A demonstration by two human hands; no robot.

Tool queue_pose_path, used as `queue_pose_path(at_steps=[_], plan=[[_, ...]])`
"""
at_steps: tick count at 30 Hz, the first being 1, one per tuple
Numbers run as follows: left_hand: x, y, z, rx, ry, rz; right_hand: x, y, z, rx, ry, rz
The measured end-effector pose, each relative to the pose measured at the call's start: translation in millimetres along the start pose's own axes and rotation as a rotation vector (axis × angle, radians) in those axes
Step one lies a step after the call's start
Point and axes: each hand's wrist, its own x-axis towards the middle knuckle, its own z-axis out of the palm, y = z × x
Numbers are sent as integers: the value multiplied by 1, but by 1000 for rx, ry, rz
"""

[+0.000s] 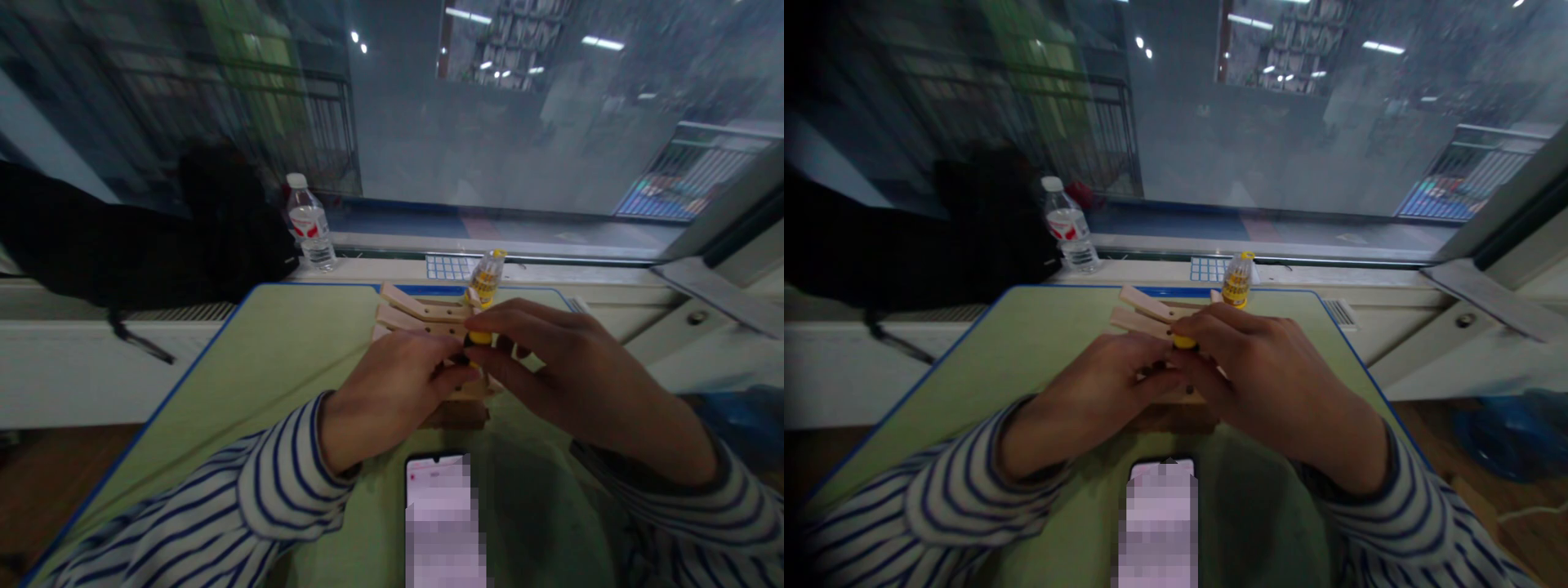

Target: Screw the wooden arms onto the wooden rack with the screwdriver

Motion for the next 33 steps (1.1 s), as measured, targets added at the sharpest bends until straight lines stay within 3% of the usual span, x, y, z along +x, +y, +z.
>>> queue_pose_path(at_steps=[10,19,28,33], plan=[[-1,-2,0,-56,-12,31,1,0,4,8,20,28],[2,6,-10,-35,7,-41,1,-2,2,5,-1,39],[1,5,-7,-56,-3,-20,-1,-5,-2,4,20,-57],[2,5,-7,-54,-31,-23,-1,-3,0,1,-4,-34]])
